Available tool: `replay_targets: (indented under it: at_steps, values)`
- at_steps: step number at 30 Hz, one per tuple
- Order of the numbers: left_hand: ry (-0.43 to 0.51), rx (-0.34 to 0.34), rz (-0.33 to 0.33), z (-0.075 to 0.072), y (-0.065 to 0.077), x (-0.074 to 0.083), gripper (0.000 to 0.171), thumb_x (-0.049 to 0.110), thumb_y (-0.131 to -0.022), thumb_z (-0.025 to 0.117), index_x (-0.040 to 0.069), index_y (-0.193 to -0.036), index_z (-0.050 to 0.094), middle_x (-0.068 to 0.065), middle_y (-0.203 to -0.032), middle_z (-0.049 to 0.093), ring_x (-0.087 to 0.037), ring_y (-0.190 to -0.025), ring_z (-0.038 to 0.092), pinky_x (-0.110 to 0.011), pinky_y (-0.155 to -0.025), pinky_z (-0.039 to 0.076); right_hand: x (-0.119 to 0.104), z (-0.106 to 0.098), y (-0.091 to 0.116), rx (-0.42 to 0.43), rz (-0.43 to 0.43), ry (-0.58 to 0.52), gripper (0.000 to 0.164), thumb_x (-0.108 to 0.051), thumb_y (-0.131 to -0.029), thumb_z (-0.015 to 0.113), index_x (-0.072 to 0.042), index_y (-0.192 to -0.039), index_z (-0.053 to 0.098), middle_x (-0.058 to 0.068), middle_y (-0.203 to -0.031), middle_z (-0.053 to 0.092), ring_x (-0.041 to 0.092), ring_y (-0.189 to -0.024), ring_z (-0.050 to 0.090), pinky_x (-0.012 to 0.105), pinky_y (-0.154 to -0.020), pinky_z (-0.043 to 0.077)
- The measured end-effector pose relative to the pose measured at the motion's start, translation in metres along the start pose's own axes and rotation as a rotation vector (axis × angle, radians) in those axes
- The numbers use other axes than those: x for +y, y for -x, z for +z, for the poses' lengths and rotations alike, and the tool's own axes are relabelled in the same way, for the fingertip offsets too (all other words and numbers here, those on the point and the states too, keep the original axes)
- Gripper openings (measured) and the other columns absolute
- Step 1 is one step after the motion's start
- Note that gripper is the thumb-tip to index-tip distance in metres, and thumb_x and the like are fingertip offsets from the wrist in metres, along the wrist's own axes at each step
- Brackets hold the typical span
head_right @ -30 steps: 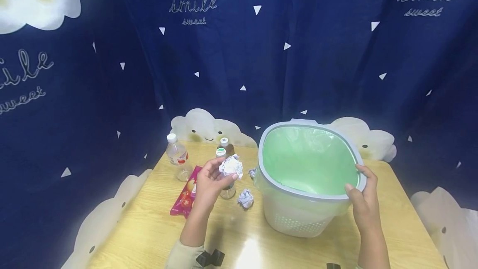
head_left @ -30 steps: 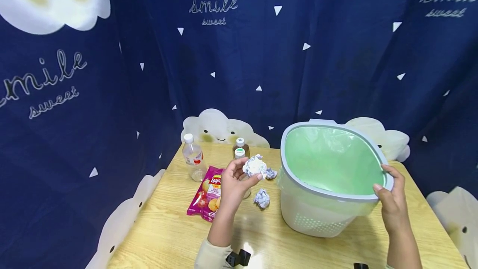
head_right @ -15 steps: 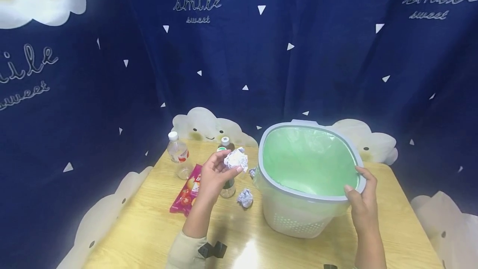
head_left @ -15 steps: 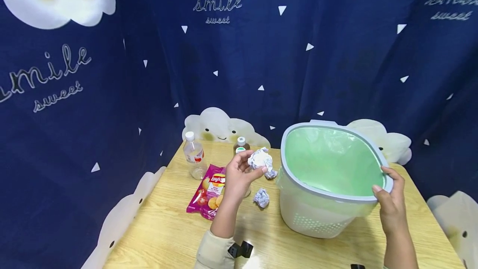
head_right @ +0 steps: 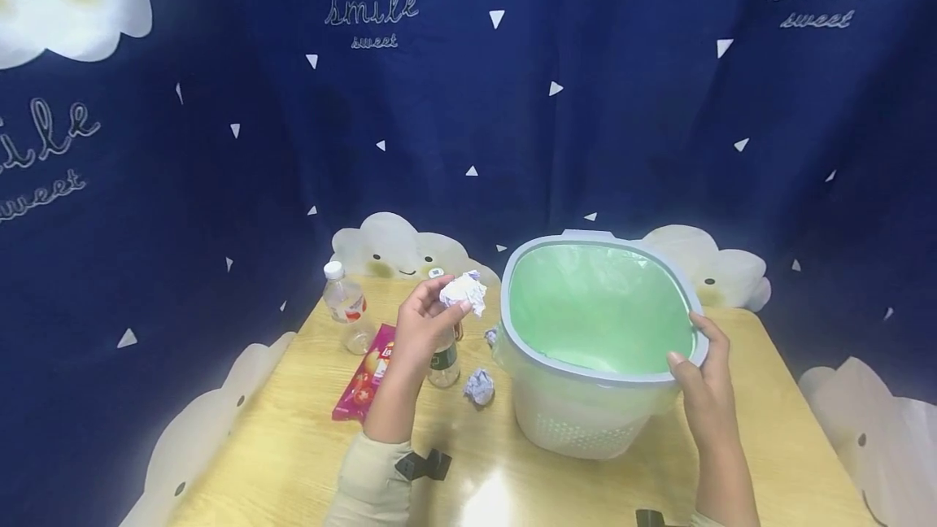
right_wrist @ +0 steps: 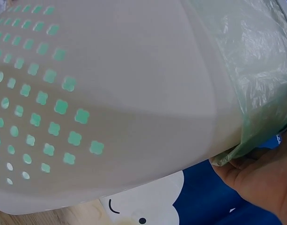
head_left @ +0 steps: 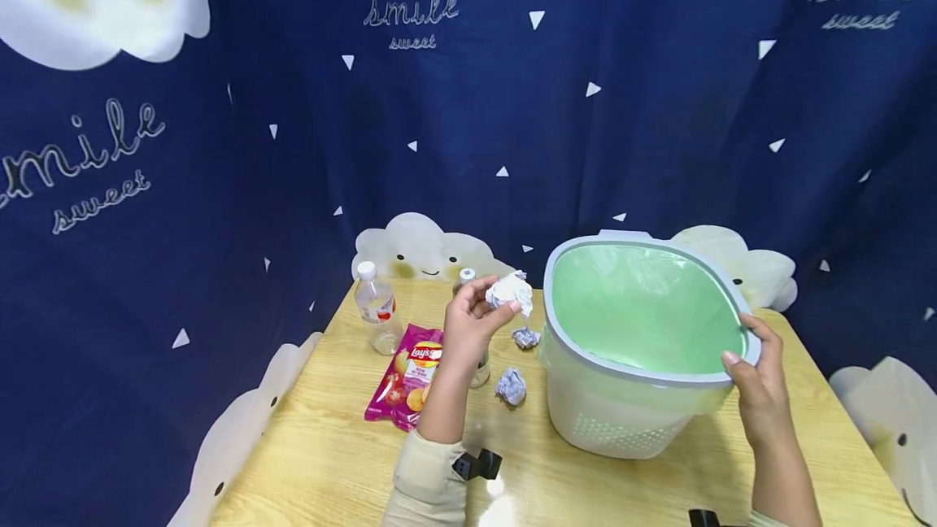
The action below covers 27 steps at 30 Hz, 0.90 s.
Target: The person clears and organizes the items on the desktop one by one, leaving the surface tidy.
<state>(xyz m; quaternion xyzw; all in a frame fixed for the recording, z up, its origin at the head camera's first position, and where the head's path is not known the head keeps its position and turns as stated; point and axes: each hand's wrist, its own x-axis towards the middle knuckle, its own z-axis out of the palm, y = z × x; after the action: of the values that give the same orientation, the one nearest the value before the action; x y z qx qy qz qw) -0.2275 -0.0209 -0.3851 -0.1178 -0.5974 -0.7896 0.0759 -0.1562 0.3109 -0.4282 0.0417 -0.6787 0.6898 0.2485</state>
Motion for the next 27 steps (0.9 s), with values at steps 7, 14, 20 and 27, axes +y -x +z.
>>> replay_targets:
  at_steps: [7,14,20,27]
  values:
    - [-0.019,0.004,0.009,0.0058,-0.0026,0.0014,0.046,-0.001,-0.077,0.071,-0.008,-0.119,0.053,-0.008,-0.098,0.056,-0.014,-0.086,0.056,-0.023,-0.076,0.049,0.0004,-0.0019,-0.003,-0.019,-0.007,0.041,0.054,-0.006,-0.088,0.04,-0.016,-0.14,0.03,0.013,-0.136,0.025,0.017,-0.108,0.04,0.013,-0.082,0.035]
    - [-0.036,0.002,0.008,0.0083,-0.0029,0.0013,0.046,-0.001,-0.077,0.071,-0.006,-0.12,0.053,-0.007,-0.098,0.056,-0.014,-0.086,0.055,-0.022,-0.075,0.048,-0.0019,-0.0055,-0.004,-0.024,-0.025,0.064,0.053,-0.006,-0.087,0.041,-0.016,-0.139,0.032,0.009,-0.132,0.028,0.015,-0.106,0.041,0.013,-0.081,0.035]
    - [-0.03,0.004,0.013,0.0064,-0.0047,-0.0001,0.047,0.0,-0.076,0.072,-0.005,-0.119,0.054,-0.008,-0.098,0.057,-0.015,-0.085,0.056,-0.022,-0.073,0.049,-0.0015,-0.0072,-0.007,-0.04,-0.037,0.057,0.052,-0.006,-0.088,0.041,-0.015,-0.138,0.033,0.009,-0.132,0.028,0.018,-0.109,0.038,0.013,-0.083,0.034]
    - [-0.017,-0.011,0.01,0.007,-0.0052,-0.0011,0.047,0.0,-0.076,0.072,-0.006,-0.119,0.053,-0.008,-0.098,0.058,-0.016,-0.085,0.056,-0.024,-0.073,0.049,0.0022,-0.0068,-0.0021,-0.038,-0.024,0.051,0.051,-0.005,-0.089,0.041,-0.015,-0.138,0.031,0.011,-0.132,0.027,0.017,-0.11,0.038,0.013,-0.083,0.034]
